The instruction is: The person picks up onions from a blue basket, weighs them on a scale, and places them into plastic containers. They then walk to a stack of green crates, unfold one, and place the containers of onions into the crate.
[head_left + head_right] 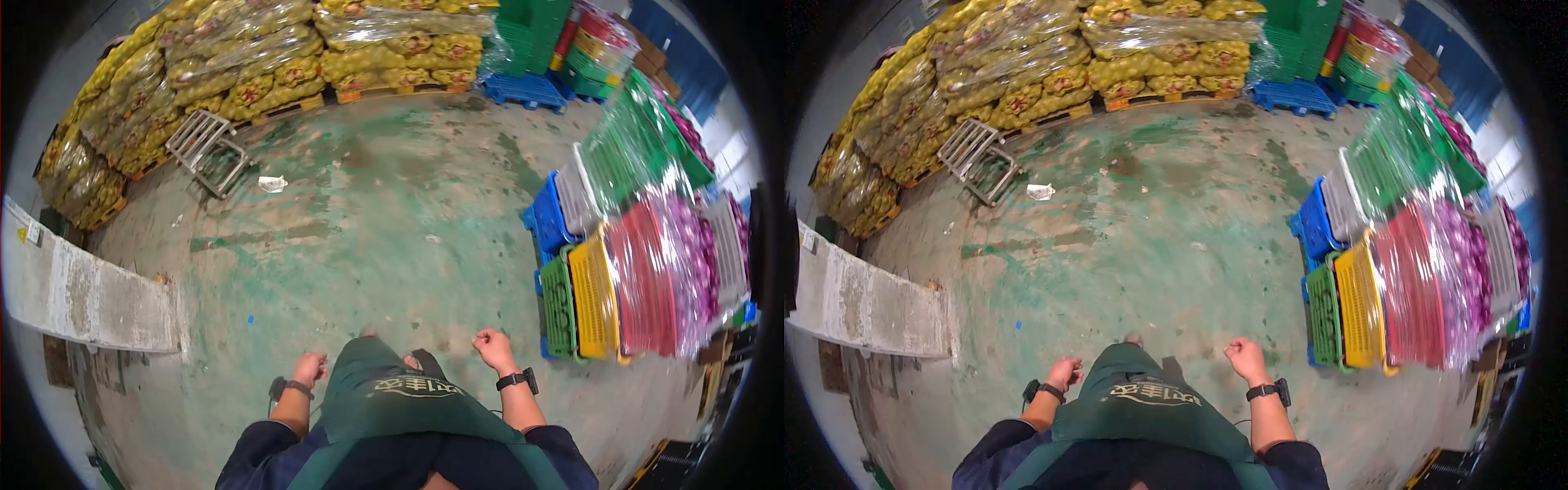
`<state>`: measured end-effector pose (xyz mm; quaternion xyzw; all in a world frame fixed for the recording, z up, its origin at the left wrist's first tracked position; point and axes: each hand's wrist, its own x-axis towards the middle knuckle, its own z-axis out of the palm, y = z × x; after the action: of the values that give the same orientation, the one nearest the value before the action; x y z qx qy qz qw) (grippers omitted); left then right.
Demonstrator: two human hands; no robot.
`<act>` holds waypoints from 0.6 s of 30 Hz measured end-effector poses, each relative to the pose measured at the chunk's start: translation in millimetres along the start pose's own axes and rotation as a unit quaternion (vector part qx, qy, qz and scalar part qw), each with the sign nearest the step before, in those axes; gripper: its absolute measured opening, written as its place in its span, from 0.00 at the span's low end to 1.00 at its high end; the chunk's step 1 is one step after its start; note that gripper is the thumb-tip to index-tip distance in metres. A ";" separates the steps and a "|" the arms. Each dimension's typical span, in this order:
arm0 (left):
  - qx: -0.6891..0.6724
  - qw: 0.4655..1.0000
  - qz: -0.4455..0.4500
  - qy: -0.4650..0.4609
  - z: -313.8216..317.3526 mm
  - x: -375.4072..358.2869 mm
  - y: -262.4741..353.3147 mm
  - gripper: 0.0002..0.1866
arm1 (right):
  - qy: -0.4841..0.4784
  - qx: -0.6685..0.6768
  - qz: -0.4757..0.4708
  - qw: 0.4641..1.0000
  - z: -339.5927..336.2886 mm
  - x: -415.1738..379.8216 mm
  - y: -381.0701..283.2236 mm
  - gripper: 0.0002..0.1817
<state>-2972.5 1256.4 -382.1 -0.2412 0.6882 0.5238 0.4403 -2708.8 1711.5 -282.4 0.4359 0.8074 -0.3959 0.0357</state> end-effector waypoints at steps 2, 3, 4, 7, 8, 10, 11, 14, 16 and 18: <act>-0.007 1.000 -0.009 -0.006 40.9 29.4 49.2 0.09 | -0.008 0.022 0.002 1.000 -8.6 56.7 -11.1 0.19; -0.003 1.000 -0.014 -0.021 57.4 45.2 68.1 0.10 | -0.005 0.049 0.012 0.999 -10.3 79.8 -14.6 0.19; -0.009 1.000 -0.014 -0.019 73.6 64.4 88.4 0.10 | -0.008 0.046 0.008 0.999 -10.1 105.3 -18.1 0.19; 0.024 0.999 -0.029 -0.014 116.1 130.7 158.3 0.08 | 0.005 0.068 0.035 0.997 -5.8 177.4 -22.9 0.17; 0.043 0.998 -0.033 -0.011 127.0 151.1 182.0 0.08 | -0.008 0.078 0.058 0.995 -4.6 198.7 -19.5 0.16; 0.063 0.997 -0.031 -0.012 147.4 199.7 246.1 0.08 | -0.014 0.090 0.079 0.993 -18.2 251.1 -38.3 0.16; 0.086 0.995 -0.046 -0.017 153.2 224.4 278.4 0.07 | -0.019 0.082 0.112 0.990 -30.1 268.8 -49.7 0.17; 0.156 0.987 -0.001 -0.026 190.2 250.2 395.0 0.09 | -0.016 0.119 0.152 0.981 -63.7 324.6 -81.0 0.19; 0.108 0.992 0.055 -0.018 226.2 279.3 467.3 0.08 | -0.007 0.170 0.163 0.972 -80.6 360.9 -97.3 0.18; 0.145 0.985 0.088 -0.030 264.8 299.8 542.3 0.07 | 0.045 0.232 0.167 0.957 -97.9 399.7 -112.2 0.14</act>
<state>-3457.8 1723.9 -380.7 -0.0975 0.7623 0.4617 0.4430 -3009.6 2012.7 -308.2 0.5779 0.6102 -0.5406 -0.0372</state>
